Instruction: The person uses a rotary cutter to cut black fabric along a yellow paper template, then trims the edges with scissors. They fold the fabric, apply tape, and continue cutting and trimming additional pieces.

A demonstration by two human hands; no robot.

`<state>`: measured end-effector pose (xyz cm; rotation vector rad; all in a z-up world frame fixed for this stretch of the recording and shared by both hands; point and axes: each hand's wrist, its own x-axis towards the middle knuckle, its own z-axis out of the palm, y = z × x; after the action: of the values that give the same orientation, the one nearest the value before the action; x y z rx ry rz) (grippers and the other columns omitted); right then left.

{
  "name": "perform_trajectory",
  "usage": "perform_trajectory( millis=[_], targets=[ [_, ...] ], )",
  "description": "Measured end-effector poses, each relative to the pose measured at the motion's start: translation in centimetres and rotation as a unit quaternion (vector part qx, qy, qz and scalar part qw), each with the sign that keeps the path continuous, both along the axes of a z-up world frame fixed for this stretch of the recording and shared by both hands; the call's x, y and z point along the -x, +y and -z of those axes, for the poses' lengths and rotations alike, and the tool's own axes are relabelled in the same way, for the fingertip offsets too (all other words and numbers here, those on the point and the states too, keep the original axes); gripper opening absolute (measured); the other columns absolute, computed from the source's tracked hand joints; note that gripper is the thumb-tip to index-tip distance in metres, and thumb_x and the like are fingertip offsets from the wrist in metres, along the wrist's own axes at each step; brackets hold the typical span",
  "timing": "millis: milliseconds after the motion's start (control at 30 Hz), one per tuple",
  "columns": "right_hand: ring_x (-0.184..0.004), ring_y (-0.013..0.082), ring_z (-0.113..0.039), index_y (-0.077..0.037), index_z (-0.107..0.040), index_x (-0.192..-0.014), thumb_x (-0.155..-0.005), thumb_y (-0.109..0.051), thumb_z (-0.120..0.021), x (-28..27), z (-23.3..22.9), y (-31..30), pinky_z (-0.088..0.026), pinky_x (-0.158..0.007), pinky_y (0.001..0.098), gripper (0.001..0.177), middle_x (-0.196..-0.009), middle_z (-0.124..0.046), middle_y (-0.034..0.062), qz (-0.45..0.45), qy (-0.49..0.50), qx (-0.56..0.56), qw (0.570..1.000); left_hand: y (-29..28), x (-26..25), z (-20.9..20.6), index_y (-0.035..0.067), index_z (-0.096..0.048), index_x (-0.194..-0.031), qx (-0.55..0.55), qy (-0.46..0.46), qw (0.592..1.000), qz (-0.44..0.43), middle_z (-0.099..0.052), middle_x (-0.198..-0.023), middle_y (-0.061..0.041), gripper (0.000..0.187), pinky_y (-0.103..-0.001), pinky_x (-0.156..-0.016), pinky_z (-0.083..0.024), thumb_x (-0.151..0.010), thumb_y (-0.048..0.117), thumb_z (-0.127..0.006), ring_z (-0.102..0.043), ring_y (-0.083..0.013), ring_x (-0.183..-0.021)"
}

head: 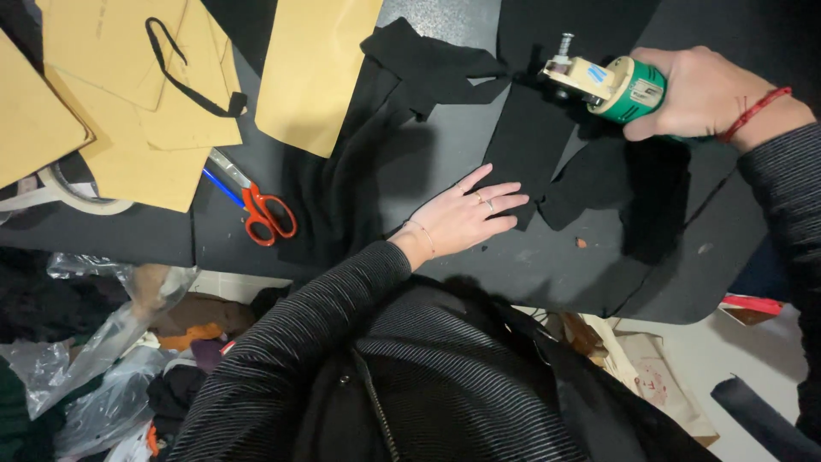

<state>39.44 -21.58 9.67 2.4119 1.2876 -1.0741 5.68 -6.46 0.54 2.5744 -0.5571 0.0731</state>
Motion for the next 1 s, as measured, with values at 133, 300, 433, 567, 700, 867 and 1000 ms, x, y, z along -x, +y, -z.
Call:
perform_trajectory(
  millis=[133, 300, 433, 567, 700, 867, 1000],
  targets=[
    [-0.091, 0.0360, -0.074, -0.009, -0.065, -0.138, -0.063, -0.032, -0.087, 0.6, -0.3, 1.4, -0.059, -0.087, 0.0442, 0.082, -0.100, -0.075, 0.0213, 0.001, 0.012, -0.007, 1.000, 0.1, 0.0, -0.2, 0.022, -0.066, -0.121, 0.011, 0.004, 1.000, 0.001, -0.048, -0.155, 0.002, 0.032, -0.055, -0.126, -0.019, -0.089, 0.025, -0.062, -0.035, -0.0178, -0.149],
    [-0.090, 0.0372, -0.074, -0.009, -0.065, -0.139, -0.065, -0.033, -0.087, 1.3, -0.1, 2.9, -0.059, -0.087, 0.0439, 0.080, -0.102, -0.075, 0.0227, -0.023, -0.015, 0.010, 1.000, 0.0, 0.2, 0.1, 0.022, -0.066, -0.122, 0.005, -0.010, 1.000, -0.005, -0.048, -0.156, 0.003, 0.030, -0.055, -0.128, -0.019, -0.093, 0.024, -0.061, -0.034, -0.0176, -0.151],
    [-0.090, 0.0385, -0.073, -0.008, -0.062, -0.142, -0.063, -0.035, -0.087, 2.1, -0.6, 4.2, -0.058, -0.087, 0.0443, 0.087, -0.102, -0.073, 0.0242, -0.034, -0.003, -0.047, 0.998, -0.5, 0.3, 1.0, 0.022, -0.066, -0.123, -0.005, -0.027, 0.999, -0.017, -0.046, -0.158, 0.003, 0.031, -0.055, -0.127, -0.019, -0.093, 0.023, -0.060, -0.035, -0.0174, -0.151],
    [-0.087, 0.0395, -0.072, -0.009, -0.065, -0.131, -0.065, -0.034, -0.084, 3.3, -2.4, 4.6, -0.058, -0.082, 0.0462, 0.073, -0.095, -0.074, 0.0230, 0.009, 0.015, -0.031, 0.999, -0.8, 0.6, 1.2, 0.018, -0.066, -0.117, 0.006, -0.057, 0.998, -0.030, -0.054, -0.154, 0.002, 0.020, -0.052, -0.127, -0.024, -0.099, 0.022, -0.058, -0.043, -0.0179, -0.147],
    [-0.087, 0.0371, -0.072, -0.010, -0.067, -0.120, -0.064, -0.038, -0.084, 3.1, -3.9, -0.4, -0.057, -0.079, 0.0461, 0.064, -0.095, -0.074, 0.0191, 0.019, 0.026, -0.049, 0.998, -0.9, 0.2, 0.2, 0.015, -0.067, -0.108, 0.058, -0.086, 0.992, -0.071, -0.066, -0.140, -0.001, 0.016, -0.045, -0.119, -0.038, -0.096, 0.020, -0.057, -0.058, -0.0171, -0.132],
    [-0.089, 0.0266, -0.071, -0.007, -0.065, -0.121, -0.070, -0.032, -0.087, 11.0, -7.2, -9.7, -0.055, -0.084, 0.0382, 0.061, -0.099, -0.073, 0.0140, 0.198, -0.032, -0.135, 0.970, 0.3, 2.2, -5.1, 0.010, -0.067, -0.114, 0.158, 0.078, 0.983, -0.051, -0.069, -0.119, -0.003, 0.026, -0.038, -0.103, -0.048, -0.093, 0.025, -0.066, -0.066, -0.0205, -0.118],
    [-0.100, 0.0231, -0.071, -0.006, -0.065, -0.128, -0.080, -0.034, -0.091, 18.7, -4.8, -15.1, -0.054, -0.092, 0.0358, 0.061, -0.112, -0.073, 0.0130, 0.425, -0.182, -0.249, 0.851, 1.8, 0.8, -5.4, 0.012, -0.063, -0.110, 0.294, 0.017, 0.938, -0.182, -0.069, -0.127, -0.011, 0.032, -0.040, -0.095, -0.051, -0.085, 0.026, -0.079, -0.065, -0.0332, -0.113]
  ],
)
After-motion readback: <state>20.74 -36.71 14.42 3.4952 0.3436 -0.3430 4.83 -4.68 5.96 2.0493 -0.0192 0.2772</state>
